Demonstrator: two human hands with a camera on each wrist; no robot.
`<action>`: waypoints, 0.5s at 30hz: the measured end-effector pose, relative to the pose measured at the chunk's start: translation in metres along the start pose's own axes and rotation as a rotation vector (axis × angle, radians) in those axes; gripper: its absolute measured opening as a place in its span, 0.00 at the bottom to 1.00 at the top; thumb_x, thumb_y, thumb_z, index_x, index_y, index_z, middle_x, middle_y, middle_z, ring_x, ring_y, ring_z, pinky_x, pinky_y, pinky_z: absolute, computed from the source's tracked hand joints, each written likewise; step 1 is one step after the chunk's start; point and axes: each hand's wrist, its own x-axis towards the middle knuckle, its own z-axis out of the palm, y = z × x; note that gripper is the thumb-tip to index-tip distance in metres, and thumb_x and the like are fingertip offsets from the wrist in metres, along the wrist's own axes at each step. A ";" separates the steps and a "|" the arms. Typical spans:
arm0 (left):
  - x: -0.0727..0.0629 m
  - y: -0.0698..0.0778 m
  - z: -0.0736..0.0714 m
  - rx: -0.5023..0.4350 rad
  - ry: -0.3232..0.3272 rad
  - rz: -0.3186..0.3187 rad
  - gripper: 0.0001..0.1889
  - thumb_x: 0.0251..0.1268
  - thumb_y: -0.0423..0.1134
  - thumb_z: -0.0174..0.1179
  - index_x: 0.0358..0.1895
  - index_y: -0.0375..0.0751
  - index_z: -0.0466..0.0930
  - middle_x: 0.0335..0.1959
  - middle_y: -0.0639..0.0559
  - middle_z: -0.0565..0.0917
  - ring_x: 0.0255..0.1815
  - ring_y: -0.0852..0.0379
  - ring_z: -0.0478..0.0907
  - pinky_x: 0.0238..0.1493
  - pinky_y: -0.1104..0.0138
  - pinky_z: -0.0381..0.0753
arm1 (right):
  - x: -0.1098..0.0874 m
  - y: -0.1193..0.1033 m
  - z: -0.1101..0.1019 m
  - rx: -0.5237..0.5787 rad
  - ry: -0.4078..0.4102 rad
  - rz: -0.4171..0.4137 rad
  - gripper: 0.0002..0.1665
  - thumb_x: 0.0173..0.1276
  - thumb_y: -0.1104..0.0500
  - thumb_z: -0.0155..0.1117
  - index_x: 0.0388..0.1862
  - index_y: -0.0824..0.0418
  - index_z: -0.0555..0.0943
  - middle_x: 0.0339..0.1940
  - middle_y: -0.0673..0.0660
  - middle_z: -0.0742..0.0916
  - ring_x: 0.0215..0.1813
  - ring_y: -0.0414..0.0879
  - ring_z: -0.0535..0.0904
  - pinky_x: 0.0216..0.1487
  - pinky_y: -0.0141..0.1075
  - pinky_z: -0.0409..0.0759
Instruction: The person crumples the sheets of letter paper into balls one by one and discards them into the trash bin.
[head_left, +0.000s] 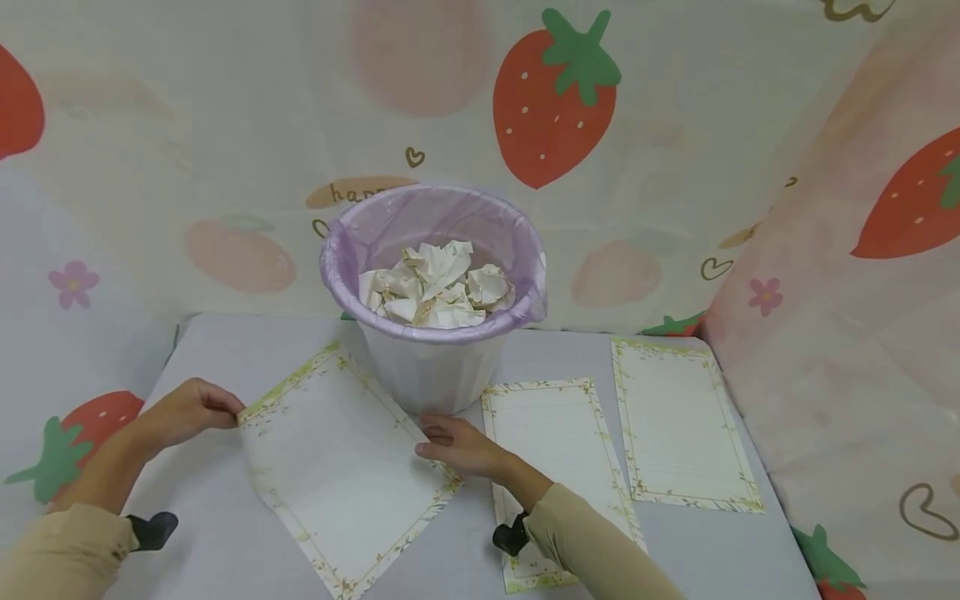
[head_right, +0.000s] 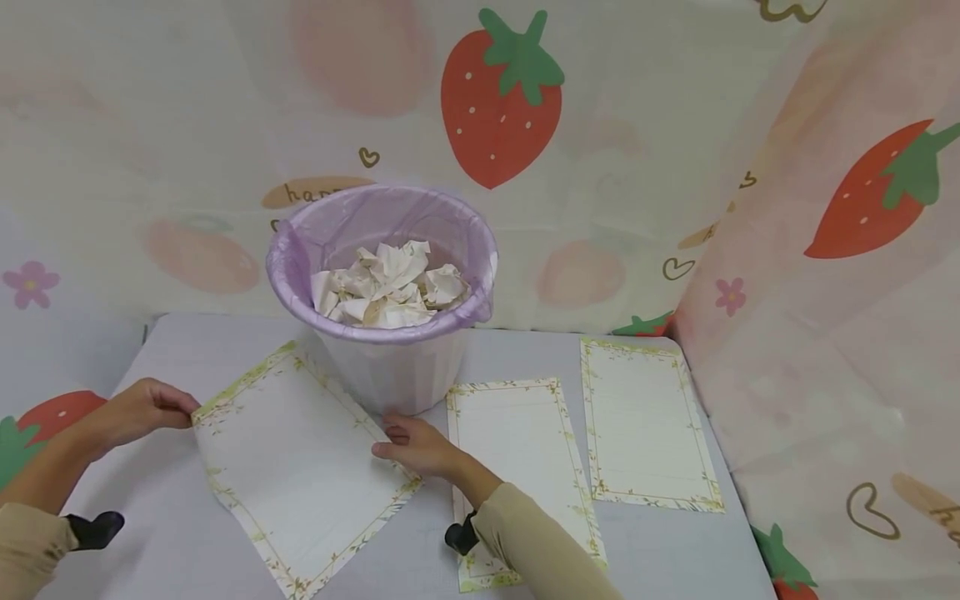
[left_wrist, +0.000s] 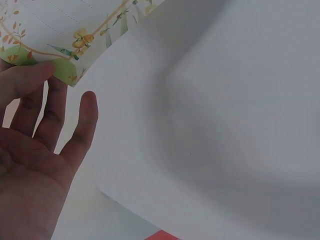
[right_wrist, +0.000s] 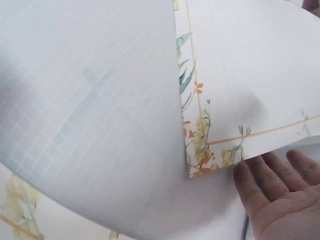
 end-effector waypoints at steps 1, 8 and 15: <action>0.000 0.000 0.000 -0.001 -0.001 0.003 0.07 0.65 0.27 0.61 0.42 0.28 0.87 0.43 0.40 0.87 0.42 0.54 0.81 0.41 0.69 0.81 | 0.001 -0.001 0.001 -0.003 0.002 -0.004 0.36 0.74 0.52 0.61 0.75 0.64 0.64 0.71 0.63 0.74 0.71 0.57 0.70 0.69 0.46 0.70; 0.001 0.008 0.000 -0.005 -0.022 0.048 0.08 0.65 0.26 0.60 0.42 0.28 0.87 0.43 0.39 0.87 0.41 0.54 0.81 0.40 0.70 0.82 | 0.001 -0.012 0.003 -0.017 0.043 -0.070 0.30 0.72 0.59 0.63 0.70 0.64 0.72 0.58 0.64 0.84 0.59 0.56 0.80 0.58 0.42 0.79; 0.007 0.021 0.003 -0.048 -0.060 0.100 0.10 0.65 0.27 0.62 0.46 0.28 0.86 0.45 0.40 0.87 0.41 0.60 0.82 0.43 0.70 0.82 | -0.007 -0.016 0.000 -0.168 0.095 -0.173 0.23 0.70 0.66 0.63 0.63 0.71 0.77 0.57 0.65 0.84 0.55 0.55 0.83 0.53 0.35 0.81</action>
